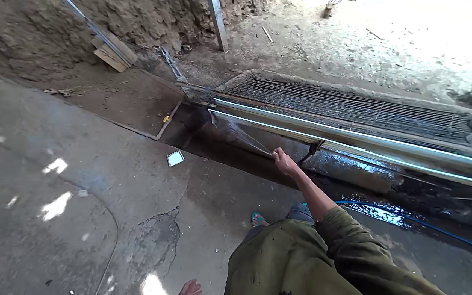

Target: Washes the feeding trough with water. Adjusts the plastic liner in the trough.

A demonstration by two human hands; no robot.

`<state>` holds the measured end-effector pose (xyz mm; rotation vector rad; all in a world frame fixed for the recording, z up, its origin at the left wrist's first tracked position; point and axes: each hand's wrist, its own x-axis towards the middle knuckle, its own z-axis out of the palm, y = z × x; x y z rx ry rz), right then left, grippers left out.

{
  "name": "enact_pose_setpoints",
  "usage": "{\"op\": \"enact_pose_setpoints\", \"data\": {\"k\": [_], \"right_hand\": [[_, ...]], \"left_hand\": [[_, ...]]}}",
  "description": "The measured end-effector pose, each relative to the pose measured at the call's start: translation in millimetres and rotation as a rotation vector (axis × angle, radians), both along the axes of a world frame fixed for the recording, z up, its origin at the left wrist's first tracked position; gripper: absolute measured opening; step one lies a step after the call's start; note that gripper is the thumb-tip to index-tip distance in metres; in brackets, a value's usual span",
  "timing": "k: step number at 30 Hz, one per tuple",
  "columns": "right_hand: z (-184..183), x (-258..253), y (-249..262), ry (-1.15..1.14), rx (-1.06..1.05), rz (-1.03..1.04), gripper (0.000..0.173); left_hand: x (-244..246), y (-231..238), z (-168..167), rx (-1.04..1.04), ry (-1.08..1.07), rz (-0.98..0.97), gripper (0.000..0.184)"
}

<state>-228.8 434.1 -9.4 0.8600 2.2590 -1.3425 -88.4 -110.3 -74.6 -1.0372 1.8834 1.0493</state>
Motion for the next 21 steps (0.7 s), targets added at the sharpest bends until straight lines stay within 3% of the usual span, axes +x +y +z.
{"op": "enact_pose_setpoints", "data": {"k": [9,21], "right_hand": [[5.1,1.7,-13.3,-0.001,0.041,0.017,0.04],[-1.0,25.7,-7.5,-0.135,0.077,-0.236,0.043]], "left_hand": [[-46.9,14.0,-6.3,0.044,0.075,-0.093,0.038],[-18.8,0.8,-8.6,0.001,-0.045,-0.119,0.042]]}}
